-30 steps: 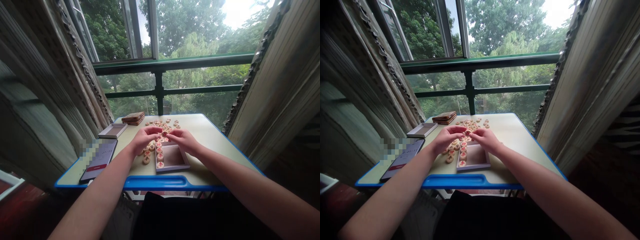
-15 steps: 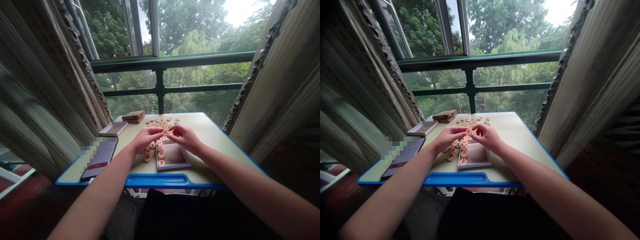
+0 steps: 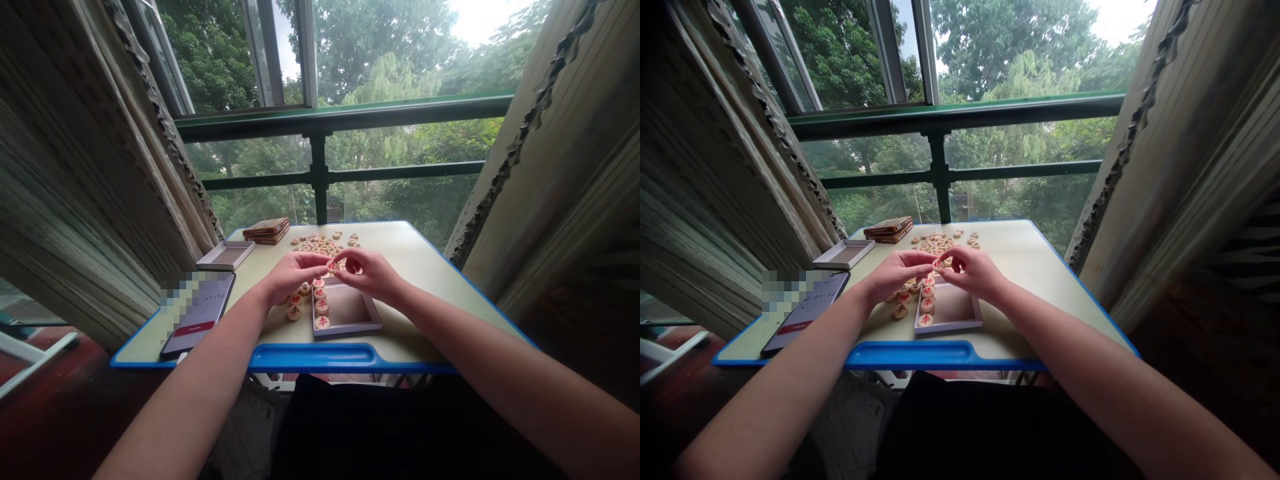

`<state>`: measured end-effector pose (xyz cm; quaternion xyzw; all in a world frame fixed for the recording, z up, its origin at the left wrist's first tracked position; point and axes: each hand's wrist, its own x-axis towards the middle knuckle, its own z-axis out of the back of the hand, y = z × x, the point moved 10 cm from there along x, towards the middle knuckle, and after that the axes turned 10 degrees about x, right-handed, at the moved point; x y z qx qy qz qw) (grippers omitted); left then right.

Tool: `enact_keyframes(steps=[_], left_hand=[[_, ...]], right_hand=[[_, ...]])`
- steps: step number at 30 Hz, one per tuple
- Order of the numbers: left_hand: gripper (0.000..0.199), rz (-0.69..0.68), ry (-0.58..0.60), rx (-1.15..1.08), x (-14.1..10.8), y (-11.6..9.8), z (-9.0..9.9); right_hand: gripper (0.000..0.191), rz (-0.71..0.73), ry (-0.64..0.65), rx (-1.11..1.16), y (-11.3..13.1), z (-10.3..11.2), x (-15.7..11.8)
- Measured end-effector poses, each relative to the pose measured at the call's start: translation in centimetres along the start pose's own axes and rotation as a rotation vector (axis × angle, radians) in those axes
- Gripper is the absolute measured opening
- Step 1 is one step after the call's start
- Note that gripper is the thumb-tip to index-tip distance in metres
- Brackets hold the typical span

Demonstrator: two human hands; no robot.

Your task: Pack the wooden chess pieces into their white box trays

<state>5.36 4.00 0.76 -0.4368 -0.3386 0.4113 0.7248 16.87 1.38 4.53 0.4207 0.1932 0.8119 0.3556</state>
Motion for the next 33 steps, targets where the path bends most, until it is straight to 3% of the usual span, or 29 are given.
enact_keyframes(steps=[4,7,9,13,21,24,26,30,33], left_hand=[[0.035,0.007,-0.196,0.104,0.3,0.6,2.1],[0.029,-0.032,-0.378,0.303,0.2,0.7,3.9],[0.026,-0.068,-0.437,0.483,0.2,0.4,4.3],[0.023,-0.11,-0.455,0.728,0.1,-0.2,4.0],[0.023,-0.076,-0.416,0.875,0.7,0.6,3.8],[0.025,-0.053,-0.439,0.915,0.8,1.1,4.2],[0.028,0.003,-0.444,0.935,0.9,1.9,4.5],[0.03,0.136,-0.351,0.911,1.3,4.0,4.3],[0.03,0.186,-0.353,0.782,1.3,4.8,4.5]], right_hand=[[0.013,-0.02,0.062,-0.116,-0.4,-0.2,0.1],[0.012,-0.024,0.221,-0.206,-0.8,-1.6,-0.1],[0.014,0.006,0.31,-0.241,-0.9,-2.6,-0.4],[0.015,0.035,0.368,-0.263,-1.1,-3.2,-0.7],[0.013,-0.013,0.387,-0.26,-1.3,-3.4,-0.8],[0.013,-0.037,0.35,-0.229,-1.3,-2.7,-0.4],[0.014,-0.102,0.252,-0.222,-2.2,-1.2,0.2],[0.023,-0.482,-0.022,-0.254,-7.9,3.3,0.0],[0.023,-0.679,-0.078,-0.266,-11.9,5.1,-1.0]])
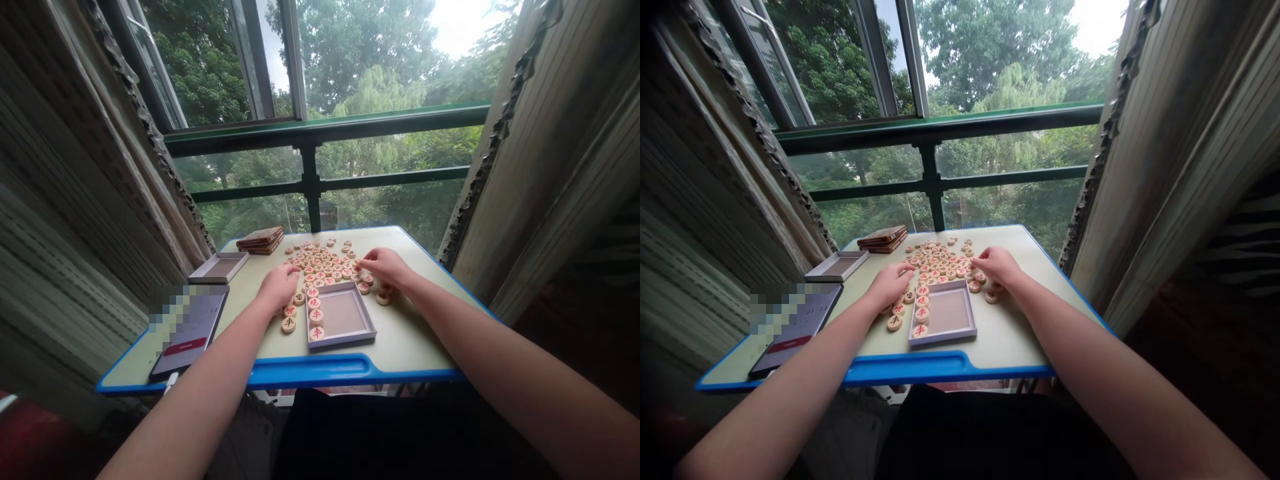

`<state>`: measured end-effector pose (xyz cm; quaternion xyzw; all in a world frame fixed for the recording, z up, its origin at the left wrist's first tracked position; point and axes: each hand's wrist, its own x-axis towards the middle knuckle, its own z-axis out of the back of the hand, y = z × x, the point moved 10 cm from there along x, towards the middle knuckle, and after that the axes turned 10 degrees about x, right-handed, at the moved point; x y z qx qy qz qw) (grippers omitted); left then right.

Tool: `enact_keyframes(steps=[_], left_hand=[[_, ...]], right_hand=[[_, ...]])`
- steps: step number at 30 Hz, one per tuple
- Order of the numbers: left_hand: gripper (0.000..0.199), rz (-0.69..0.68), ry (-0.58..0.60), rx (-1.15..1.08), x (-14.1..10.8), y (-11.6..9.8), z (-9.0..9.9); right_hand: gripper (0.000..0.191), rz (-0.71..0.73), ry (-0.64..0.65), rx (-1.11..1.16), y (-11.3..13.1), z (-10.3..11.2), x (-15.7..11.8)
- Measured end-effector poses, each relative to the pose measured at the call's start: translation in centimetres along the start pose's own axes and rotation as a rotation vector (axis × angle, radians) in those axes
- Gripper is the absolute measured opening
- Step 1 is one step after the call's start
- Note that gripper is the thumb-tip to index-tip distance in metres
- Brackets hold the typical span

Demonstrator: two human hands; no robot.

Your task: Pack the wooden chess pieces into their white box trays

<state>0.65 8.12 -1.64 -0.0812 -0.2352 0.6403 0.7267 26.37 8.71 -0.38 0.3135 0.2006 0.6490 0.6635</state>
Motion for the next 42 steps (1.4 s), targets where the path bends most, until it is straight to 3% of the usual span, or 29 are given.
enact_keyframes(steps=[4,9,12,16,19,22,26,31,35,42], left_hand=[[0.031,0.114,0.003,-0.171,0.4,1.5,-0.3],[0.031,0.134,-0.037,-0.284,1.7,1.9,-0.5],[0.03,-0.03,-0.039,-0.203,2.9,-0.5,-0.2],[0.03,-0.395,0.054,0.148,3.3,-5.3,-1.3],[0.033,-0.548,0.117,0.282,3.0,-6.7,-2.4],[0.039,-0.535,0.13,0.245,3.0,-6.2,-2.6],[0.042,-0.554,0.13,0.271,2.5,-5.9,-2.7],[0.042,-0.515,0.156,0.268,2.2,-6.1,-2.5],[0.04,-0.518,0.145,0.292,2.0,-6.2,-2.4],[0.038,-0.533,0.113,0.325,1.9,-6.2,-2.2]], right_hand=[[0.025,-0.038,-0.084,-0.058,-2.2,1.0,1.4],[0.029,-0.032,-0.039,-0.072,-2.5,0.2,2.0],[0.031,-0.037,-0.039,-0.056,-2.7,0.0,2.1],[0.034,-0.014,-0.064,-0.017,-2.7,0.3,2.1],[0.031,0.022,-0.089,-0.032,-2.3,0.6,1.9],[0.027,0.096,-0.094,-0.053,-1.2,0.4,1.5],[0.026,0.203,0.013,-0.055,0.0,-1.2,1.0],[0.027,0.167,-0.06,-0.01,-0.3,-0.4,1.0],[0.022,0.125,-0.039,0.008,-0.7,-0.8,1.3],[0.021,0.178,0.005,0.191,0.2,-1.0,1.4]])
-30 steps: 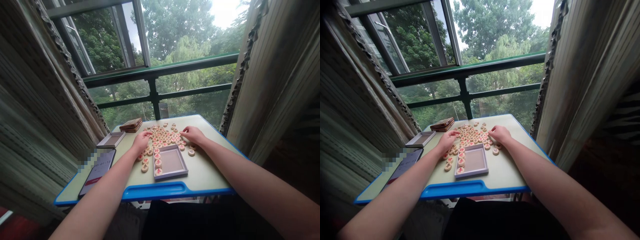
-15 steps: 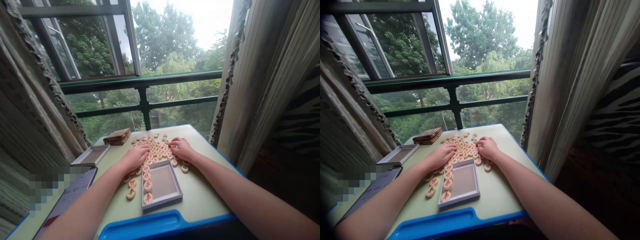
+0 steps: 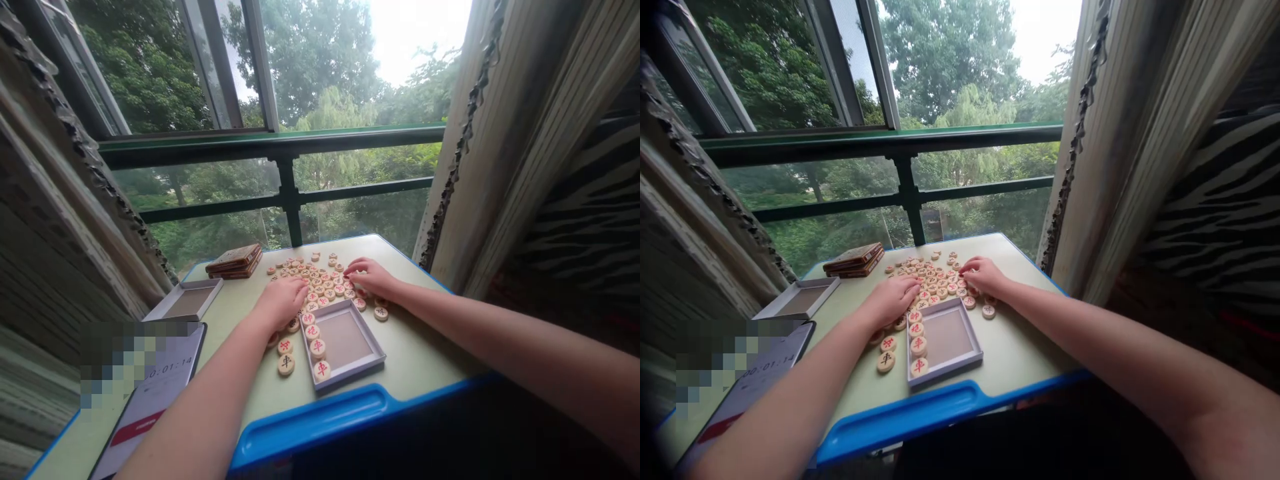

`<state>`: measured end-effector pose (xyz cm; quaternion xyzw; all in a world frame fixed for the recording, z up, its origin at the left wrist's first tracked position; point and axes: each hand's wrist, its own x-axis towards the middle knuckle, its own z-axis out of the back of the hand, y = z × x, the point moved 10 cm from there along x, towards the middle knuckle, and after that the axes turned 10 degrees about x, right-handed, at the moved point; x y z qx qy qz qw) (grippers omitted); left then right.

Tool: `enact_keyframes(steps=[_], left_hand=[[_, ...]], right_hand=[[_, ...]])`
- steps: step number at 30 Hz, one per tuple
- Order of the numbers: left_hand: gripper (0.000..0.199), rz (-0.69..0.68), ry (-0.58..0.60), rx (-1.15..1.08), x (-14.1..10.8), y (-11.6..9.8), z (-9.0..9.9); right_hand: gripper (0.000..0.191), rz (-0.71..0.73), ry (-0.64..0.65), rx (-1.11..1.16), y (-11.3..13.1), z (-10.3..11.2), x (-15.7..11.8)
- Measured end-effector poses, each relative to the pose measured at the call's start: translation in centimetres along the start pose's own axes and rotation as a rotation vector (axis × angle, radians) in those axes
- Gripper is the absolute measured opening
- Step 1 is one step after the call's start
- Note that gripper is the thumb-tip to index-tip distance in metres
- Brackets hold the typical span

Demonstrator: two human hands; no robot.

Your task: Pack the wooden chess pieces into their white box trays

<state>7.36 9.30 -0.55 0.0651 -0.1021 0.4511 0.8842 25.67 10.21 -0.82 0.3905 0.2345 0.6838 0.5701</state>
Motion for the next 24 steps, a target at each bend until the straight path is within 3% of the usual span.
enact_keyframes(steps=[6,11,17,24], left_hand=[[0.039,0.016,-0.015,-0.043,-0.1,0.2,0.1],[0.04,0.011,-0.049,-0.131,-0.4,0.3,0.1],[0.036,0.005,-0.051,-0.169,-0.5,0.6,0.5],[0.035,0.039,-0.088,-0.172,-0.8,1.1,1.2]], right_hand=[[0.021,-0.054,0.038,0.007,-0.2,0.0,-0.2],[0.022,0.061,0.139,0.041,1.0,-0.4,-1.0],[0.021,0.216,0.195,-0.182,2.7,-0.3,-1.8],[0.019,0.139,0.317,-0.386,2.4,0.6,-2.3]])
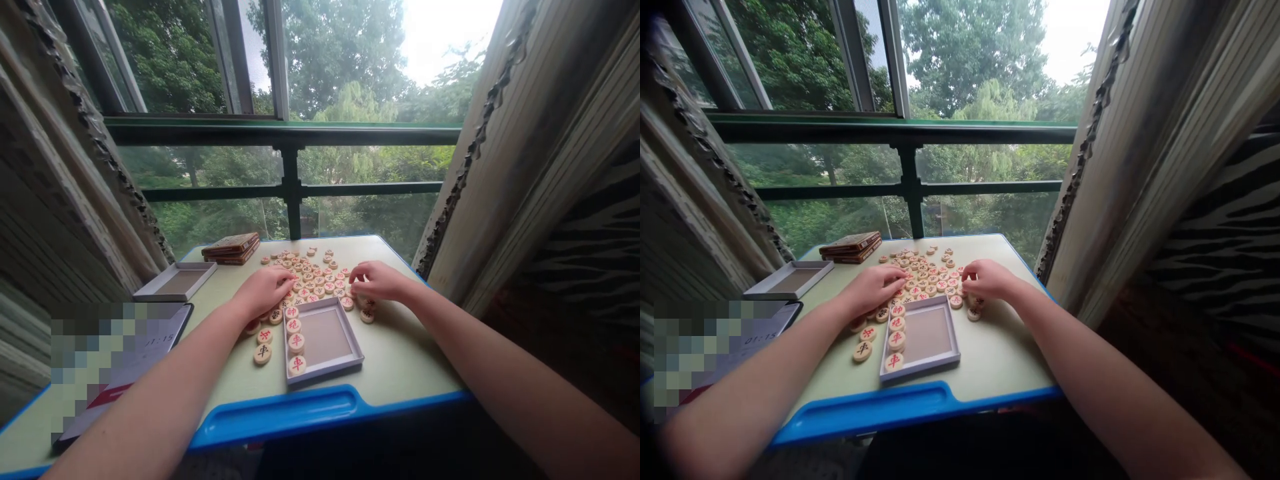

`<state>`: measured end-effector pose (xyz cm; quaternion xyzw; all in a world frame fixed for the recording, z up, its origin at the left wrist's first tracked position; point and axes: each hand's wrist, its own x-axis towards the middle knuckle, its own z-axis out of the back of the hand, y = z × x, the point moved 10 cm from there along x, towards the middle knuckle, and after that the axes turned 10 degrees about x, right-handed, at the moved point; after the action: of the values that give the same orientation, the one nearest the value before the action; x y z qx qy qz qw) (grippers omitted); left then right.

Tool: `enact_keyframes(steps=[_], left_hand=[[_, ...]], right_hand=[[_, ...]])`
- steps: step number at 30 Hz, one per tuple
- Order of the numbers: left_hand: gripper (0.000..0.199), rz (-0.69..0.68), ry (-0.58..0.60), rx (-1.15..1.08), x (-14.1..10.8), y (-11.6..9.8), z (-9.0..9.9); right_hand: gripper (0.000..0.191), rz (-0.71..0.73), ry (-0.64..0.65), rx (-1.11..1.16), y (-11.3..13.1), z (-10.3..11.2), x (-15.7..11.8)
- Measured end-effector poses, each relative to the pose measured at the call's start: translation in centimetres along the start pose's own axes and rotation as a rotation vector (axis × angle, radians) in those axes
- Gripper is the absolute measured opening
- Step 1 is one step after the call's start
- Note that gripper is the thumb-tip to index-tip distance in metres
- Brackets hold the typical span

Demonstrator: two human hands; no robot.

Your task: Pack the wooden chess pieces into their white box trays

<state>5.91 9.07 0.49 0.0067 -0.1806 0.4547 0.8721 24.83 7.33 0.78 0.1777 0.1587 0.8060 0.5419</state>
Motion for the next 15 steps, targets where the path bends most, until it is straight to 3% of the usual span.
enact_keyframes(steps=[6,15], left_hand=[[0.035,0.005,0.051,-0.017,-0.2,-0.5,-0.6],[0.038,0.017,0.019,-0.05,-0.1,-0.2,-1.0]], right_hand=[[0.021,0.043,0.126,0.024,0.5,-0.9,-0.5],[0.019,0.083,0.048,0.074,1.2,-0.5,-0.4]])
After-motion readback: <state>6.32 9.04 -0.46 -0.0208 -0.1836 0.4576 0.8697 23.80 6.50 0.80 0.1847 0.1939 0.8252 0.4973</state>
